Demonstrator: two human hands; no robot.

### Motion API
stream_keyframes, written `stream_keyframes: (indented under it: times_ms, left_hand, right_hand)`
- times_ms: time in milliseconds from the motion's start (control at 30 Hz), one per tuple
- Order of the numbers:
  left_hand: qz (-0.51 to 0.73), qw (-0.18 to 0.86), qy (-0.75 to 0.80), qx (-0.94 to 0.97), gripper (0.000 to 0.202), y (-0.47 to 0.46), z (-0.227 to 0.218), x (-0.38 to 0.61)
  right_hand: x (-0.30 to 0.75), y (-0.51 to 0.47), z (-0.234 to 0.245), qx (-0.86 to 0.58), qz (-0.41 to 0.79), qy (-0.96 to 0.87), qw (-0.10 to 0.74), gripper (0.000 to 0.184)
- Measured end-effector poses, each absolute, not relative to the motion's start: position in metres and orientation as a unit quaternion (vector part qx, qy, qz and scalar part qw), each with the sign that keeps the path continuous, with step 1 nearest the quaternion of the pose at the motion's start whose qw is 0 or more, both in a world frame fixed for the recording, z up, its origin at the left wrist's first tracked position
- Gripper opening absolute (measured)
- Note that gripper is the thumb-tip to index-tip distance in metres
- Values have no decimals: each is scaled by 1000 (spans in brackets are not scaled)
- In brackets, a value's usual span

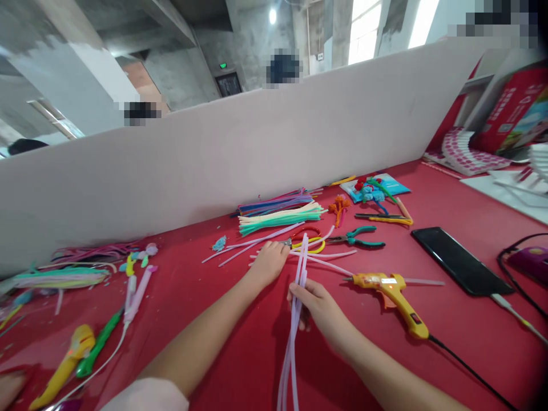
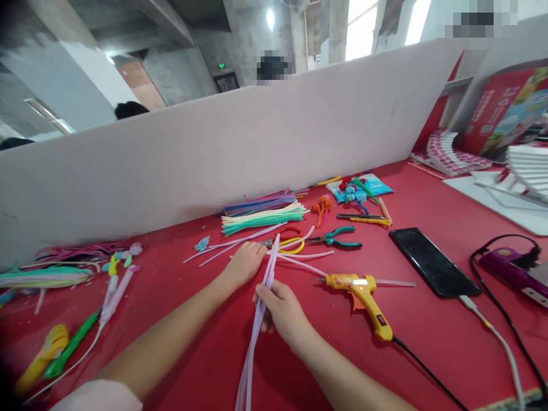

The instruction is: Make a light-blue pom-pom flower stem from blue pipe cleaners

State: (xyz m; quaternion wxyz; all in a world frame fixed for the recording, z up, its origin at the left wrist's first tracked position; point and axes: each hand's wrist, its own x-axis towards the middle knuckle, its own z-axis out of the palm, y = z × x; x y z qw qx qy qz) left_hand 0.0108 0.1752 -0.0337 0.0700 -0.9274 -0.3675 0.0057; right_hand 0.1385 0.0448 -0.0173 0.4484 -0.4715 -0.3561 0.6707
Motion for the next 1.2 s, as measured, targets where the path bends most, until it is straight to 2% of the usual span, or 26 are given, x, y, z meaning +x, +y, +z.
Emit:
stream_keyframes:
  times_ms: [333, 633, 933, 1200]
  left_hand:
    - [12, 51, -436, -899, 22, 168, -33, -23]
    - [-31, 54, -496, -866, 25, 223, -20, -34]
    - [29, 66, -528, -846, 31, 248, -40, -38]
    - [14, 43, -568, -822, 27, 234, -10, -43]
  right_hand:
    - [134, 38, -15, -458, 686, -360, 435, 34]
    - [137, 40, -16, -468, 682, -359, 434, 36]
    - [138, 39, -16, -471, 680, -357, 433, 36]
    - [140, 41, -15, -467, 674, -350, 453, 40]
